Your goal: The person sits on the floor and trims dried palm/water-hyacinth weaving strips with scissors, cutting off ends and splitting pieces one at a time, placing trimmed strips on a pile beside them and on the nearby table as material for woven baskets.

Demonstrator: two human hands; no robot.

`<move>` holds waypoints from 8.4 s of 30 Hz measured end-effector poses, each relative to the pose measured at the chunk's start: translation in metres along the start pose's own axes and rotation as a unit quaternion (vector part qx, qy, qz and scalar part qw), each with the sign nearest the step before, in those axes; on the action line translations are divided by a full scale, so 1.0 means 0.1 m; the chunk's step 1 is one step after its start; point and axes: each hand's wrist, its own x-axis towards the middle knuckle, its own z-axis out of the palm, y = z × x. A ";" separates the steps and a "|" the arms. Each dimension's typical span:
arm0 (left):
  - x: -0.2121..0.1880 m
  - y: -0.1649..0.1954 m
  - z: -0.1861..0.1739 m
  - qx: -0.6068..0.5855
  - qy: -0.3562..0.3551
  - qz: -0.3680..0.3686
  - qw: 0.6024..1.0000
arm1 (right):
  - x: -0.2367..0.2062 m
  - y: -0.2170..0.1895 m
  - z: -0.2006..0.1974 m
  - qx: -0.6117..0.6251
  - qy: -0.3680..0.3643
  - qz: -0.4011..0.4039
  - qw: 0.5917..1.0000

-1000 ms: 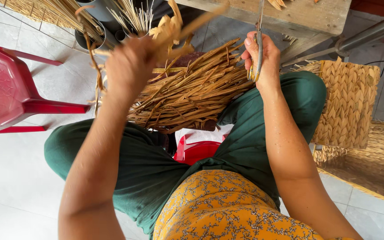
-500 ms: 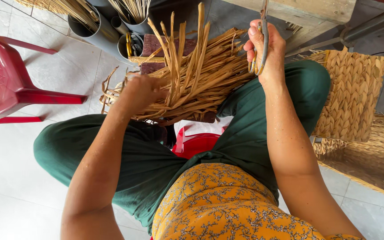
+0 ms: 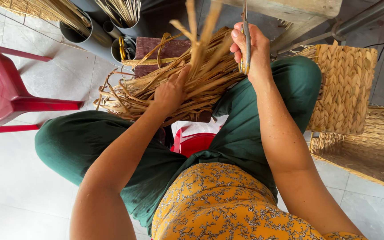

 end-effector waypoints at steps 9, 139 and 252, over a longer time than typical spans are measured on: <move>-0.43 -0.37 -0.30 0.037 -0.055 -0.036 0.997 | 0.00 0.04 -0.11 0.017 0.001 -0.018 1.000; -0.08 0.29 -0.48 -0.712 0.142 -0.011 0.687 | -0.58 -0.01 0.64 -0.182 -0.120 -0.078 0.973; -0.08 0.27 -0.52 -0.775 0.169 -0.010 0.609 | -0.64 -0.17 0.73 -0.195 -0.148 -0.154 0.957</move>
